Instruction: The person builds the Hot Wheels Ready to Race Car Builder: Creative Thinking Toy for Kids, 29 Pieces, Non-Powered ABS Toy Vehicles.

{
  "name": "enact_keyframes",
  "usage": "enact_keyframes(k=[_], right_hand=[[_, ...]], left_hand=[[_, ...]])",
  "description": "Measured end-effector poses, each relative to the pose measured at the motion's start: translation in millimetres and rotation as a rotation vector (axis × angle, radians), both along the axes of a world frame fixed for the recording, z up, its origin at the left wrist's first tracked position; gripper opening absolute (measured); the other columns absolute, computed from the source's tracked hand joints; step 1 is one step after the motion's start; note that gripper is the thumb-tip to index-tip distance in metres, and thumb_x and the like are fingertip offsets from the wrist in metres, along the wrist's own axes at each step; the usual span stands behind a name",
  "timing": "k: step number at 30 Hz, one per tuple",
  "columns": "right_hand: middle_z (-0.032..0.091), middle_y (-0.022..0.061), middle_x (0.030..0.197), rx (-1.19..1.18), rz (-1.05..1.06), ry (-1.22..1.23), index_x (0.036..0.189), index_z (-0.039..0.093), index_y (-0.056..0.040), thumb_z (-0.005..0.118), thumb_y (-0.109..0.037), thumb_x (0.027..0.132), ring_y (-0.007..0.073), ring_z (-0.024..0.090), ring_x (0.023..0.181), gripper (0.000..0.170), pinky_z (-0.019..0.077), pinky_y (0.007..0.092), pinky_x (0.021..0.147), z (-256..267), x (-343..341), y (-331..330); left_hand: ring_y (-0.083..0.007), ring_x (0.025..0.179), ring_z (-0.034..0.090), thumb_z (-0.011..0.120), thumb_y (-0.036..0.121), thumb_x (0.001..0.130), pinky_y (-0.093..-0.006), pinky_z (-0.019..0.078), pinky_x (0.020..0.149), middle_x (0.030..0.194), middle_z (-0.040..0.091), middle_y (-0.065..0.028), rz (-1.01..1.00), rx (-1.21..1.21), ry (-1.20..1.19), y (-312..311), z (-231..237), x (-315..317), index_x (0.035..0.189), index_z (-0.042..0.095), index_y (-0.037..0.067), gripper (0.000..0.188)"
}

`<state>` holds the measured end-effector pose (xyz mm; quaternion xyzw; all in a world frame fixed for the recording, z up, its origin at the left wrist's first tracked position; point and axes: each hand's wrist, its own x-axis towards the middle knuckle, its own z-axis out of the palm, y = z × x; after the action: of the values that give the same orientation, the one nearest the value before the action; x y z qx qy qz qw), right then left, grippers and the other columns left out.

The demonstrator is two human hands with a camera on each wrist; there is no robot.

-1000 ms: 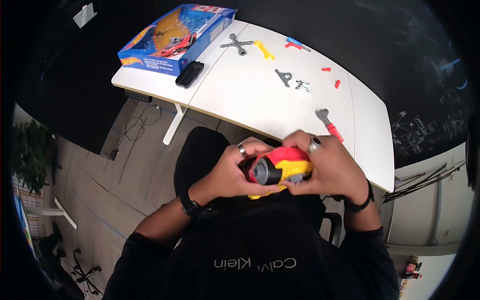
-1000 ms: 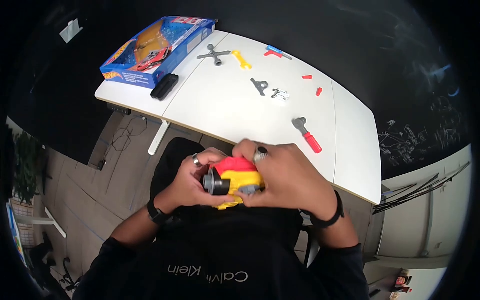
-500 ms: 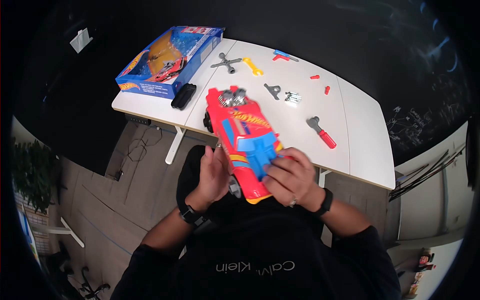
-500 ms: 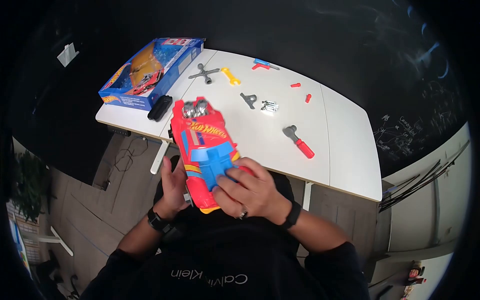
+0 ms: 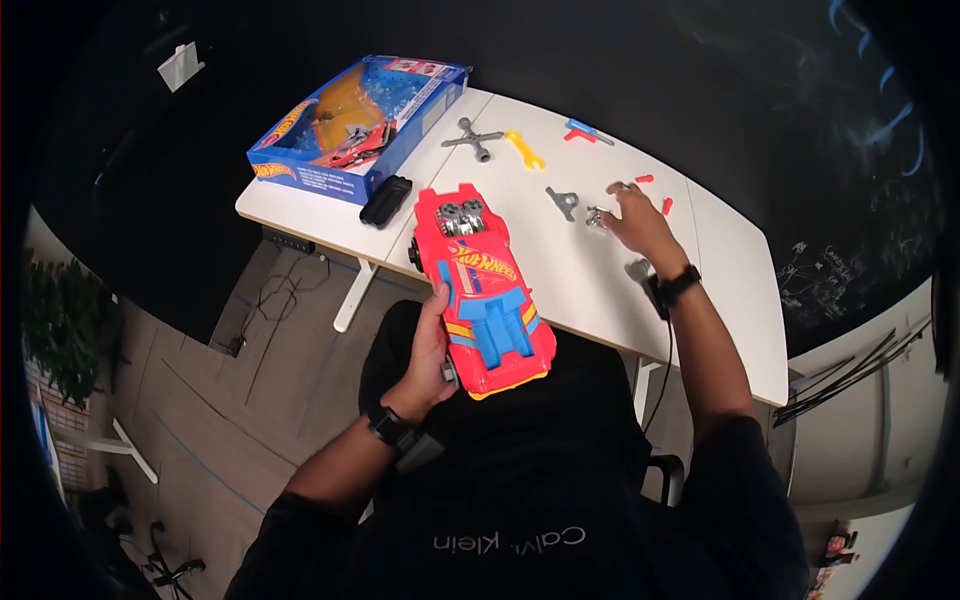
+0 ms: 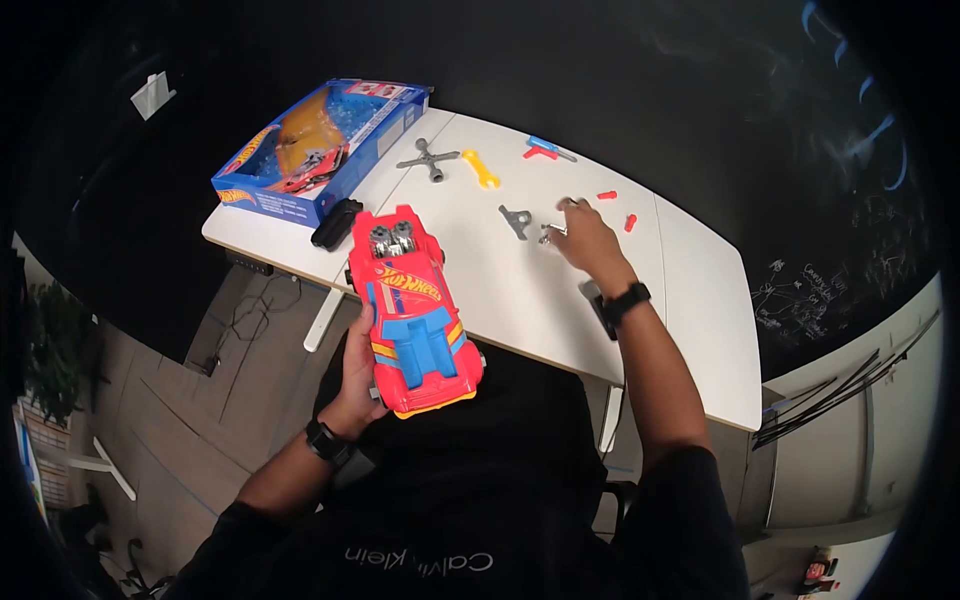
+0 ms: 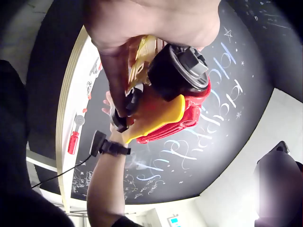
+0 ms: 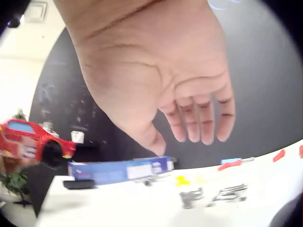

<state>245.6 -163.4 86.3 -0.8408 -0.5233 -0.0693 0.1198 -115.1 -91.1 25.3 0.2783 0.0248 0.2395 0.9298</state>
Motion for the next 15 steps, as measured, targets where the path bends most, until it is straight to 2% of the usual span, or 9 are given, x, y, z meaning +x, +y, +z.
enact_keyframes(k=[1,3,7,9,10,12,13,15], right_hand=[[0.064,0.0182,0.123,0.007,0.002,-0.004,0.129,0.061,-0.0043,0.072,-0.024,0.091,0.0355,0.065,0.114,0.044,0.0553,0.0446,0.091,-9.7,14.4,7.5],[0.062,0.0183,0.127,-0.283,-0.239,0.075,0.134,0.059,-0.0072,0.076,-0.029,0.088,0.0359,0.065,0.116,0.054,0.0554,0.0450,0.092,-22.0,32.0,21.4],[0.061,0.0225,0.130,-0.408,-0.095,0.122,0.138,0.057,-0.0110,0.077,-0.025,0.086,0.0383,0.065,0.113,0.057,0.0537,0.0438,0.094,-31.4,46.5,30.6],[0.057,0.0223,0.129,-0.462,-0.127,0.340,0.135,0.058,-0.0145,0.078,-0.016,0.085,0.0348,0.066,0.107,0.054,0.0545,0.0421,0.090,-28.0,50.0,33.0],[0.057,0.0223,0.129,-0.467,-0.127,0.340,0.135,0.058,-0.0145,0.078,-0.016,0.085,0.0348,0.066,0.107,0.054,0.0545,0.0421,0.090,-31.2,55.9,31.4],[0.054,0.0181,0.124,-0.369,0.008,0.162,0.131,0.059,-0.0134,0.076,-0.002,0.083,0.0301,0.065,0.103,0.052,0.0548,0.0398,0.086,-41.2,68.8,25.4],[0.054,0.0181,0.124,-0.372,0.008,0.161,0.131,0.059,-0.0134,0.076,-0.002,0.083,0.0301,0.065,0.103,0.052,0.0548,0.0398,0.086,-36.9,62.9,23.8],[0.056,0.0149,0.122,-0.136,0.022,0.121,0.125,0.063,-0.0137,0.072,0.007,0.083,0.0316,0.068,0.102,0.047,0.0567,0.0401,0.087,-14.2,32.4,19.1]], left_hand=[[-0.0273,0.130,0.060,0.043,0.058,0.106,-0.0462,0.0480,0.112,0.144,0.058,-0.0155,-0.011,-0.016,0.016,-0.8,0.9,0.3,0.150,0.040,0.006,0.068],[-0.0284,0.129,0.061,0.041,0.061,0.105,-0.0479,0.0490,0.111,0.144,0.058,-0.0148,-0.006,-0.015,0.047,1.0,-0.6,1.9,0.148,0.043,0.007,0.070],[-0.0277,0.129,0.061,0.042,0.061,0.105,-0.0478,0.0497,0.110,0.143,0.059,-0.0145,-0.004,-0.020,0.093,2.9,2.0,-0.4,0.148,0.043,0.007,0.069],[-0.0266,0.129,0.061,0.044,0.056,0.106,-0.0455,0.0486,0.111,0.143,0.058,-0.0149,-0.017,-0.008,0.060,3.2,6.2,-1.8,0.149,0.041,0.006,0.066],[-0.0266,0.129,0.061,0.044,0.056,0.106,-0.0455,0.0486,0.111,0.143,0.058,-0.0149,-0.017,-0.012,0.061,4.3,6.3,-1.9,0.149,0.041,0.006,0.066],[-0.0268,0.130,0.061,0.045,0.056,0.106,-0.0460,0.0485,0.111,0.143,0.058,-0.0154,-0.032,-0.005,0.060,5.9,6.6,-2.2,0.148,0.042,0.006,0.066],[-0.0268,0.130,0.061,0.045,0.056,0.106,-0.0460,0.0485,0.111,0.143,0.058,-0.0154,-0.032,-0.008,0.059,6.7,8.7,-2.1,0.148,0.042,0.006,0.066],[-0.0270,0.129,0.061,0.047,0.054,0.105,-0.0468,0.0484,0.111,0.141,0.060,-0.0154,-0.073,-0.058,0.056,7.2,11.8,-3.1,0.148,0.043,0.005,0.065]])
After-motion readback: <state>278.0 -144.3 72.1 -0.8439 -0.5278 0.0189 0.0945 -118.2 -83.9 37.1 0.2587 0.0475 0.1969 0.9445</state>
